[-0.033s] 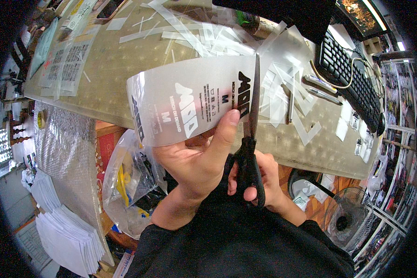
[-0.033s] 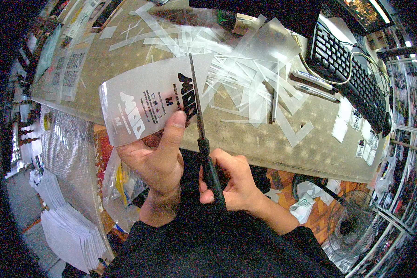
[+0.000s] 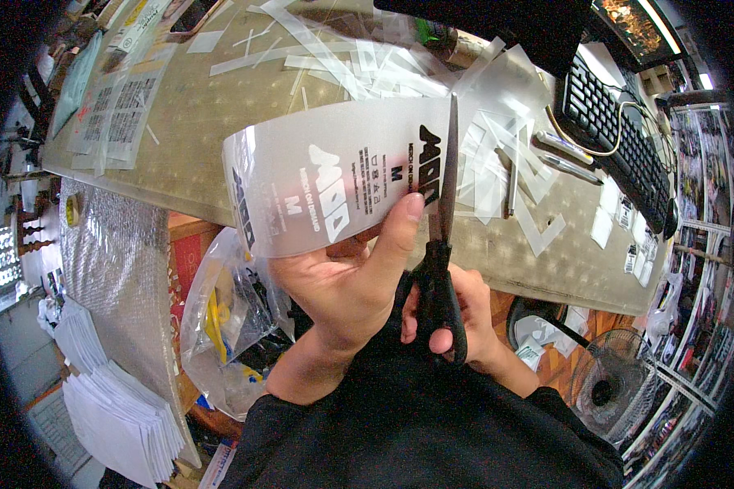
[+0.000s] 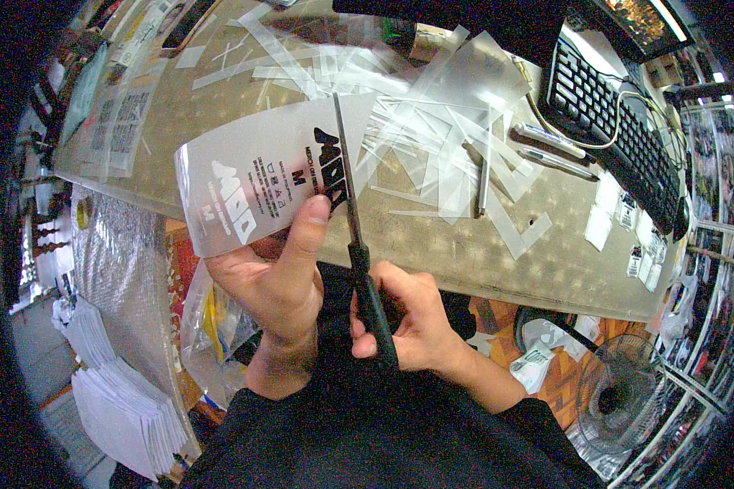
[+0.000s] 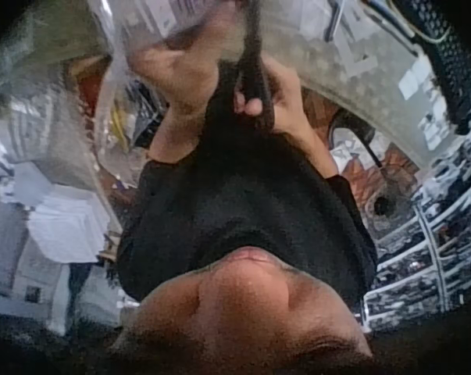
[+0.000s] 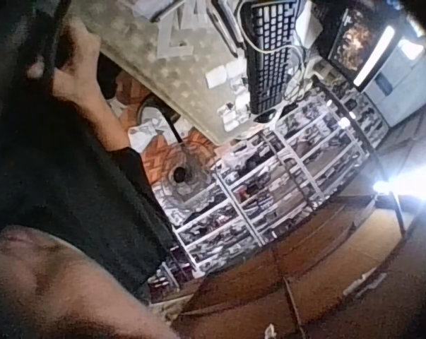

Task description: The person uses scissors to cut individual stickers from a printed sheet. They repeatedly pick up the sheet, trim around each sticker, and place the cut pieces on the table. The task continues throughout the clip with multiple stickers being separated.

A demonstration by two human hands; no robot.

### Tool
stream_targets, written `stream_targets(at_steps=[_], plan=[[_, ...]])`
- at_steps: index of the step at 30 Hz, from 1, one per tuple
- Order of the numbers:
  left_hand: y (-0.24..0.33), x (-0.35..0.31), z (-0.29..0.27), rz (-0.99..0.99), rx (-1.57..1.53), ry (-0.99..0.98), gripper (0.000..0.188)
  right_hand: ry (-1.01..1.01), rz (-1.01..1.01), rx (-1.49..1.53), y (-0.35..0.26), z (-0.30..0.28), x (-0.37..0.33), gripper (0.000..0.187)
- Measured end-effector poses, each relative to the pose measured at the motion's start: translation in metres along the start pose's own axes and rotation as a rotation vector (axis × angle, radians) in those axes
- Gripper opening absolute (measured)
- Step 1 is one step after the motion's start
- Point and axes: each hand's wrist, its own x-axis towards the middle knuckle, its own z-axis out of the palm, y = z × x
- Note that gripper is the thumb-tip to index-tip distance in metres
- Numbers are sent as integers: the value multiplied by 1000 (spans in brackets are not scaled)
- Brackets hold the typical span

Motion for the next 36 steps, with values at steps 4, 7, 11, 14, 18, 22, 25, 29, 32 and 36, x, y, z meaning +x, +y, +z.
stream_targets(at_steps=[4,7,11,14,18,22,25,29,32,36], plan=[[-1,0,-1,-31,-17,-6,34,-3,11,3,1,-2,0,56],[0,-1,0,-33,-35,5,35,0,12,0,2,-2,0,56],[-1,-1,-1,-14,-18,3,34,-5,7,7,4,-1,0,56],[0,-2,-2,-22,-13,0,34,5,8,9,4,0,0,55],[-1,-1,-2,0,10,-2,34,1,3,-23,5,-1,-1,53],[0,-2,-5,-8,17,-19,33,1,-16,-35,6,0,-2,50],[1,-2,-3,-9,-26,-6,32,13,-28,-23,6,2,-3,47],[2,-2,-4,-2,-12,-15,31,20,-32,-47,7,1,-4,46],[3,-2,-4,-12,-38,1,31,22,-19,-67,8,1,-6,47],[7,-2,-3,-32,0,-8,31,37,-25,-80,10,1,-8,47]])
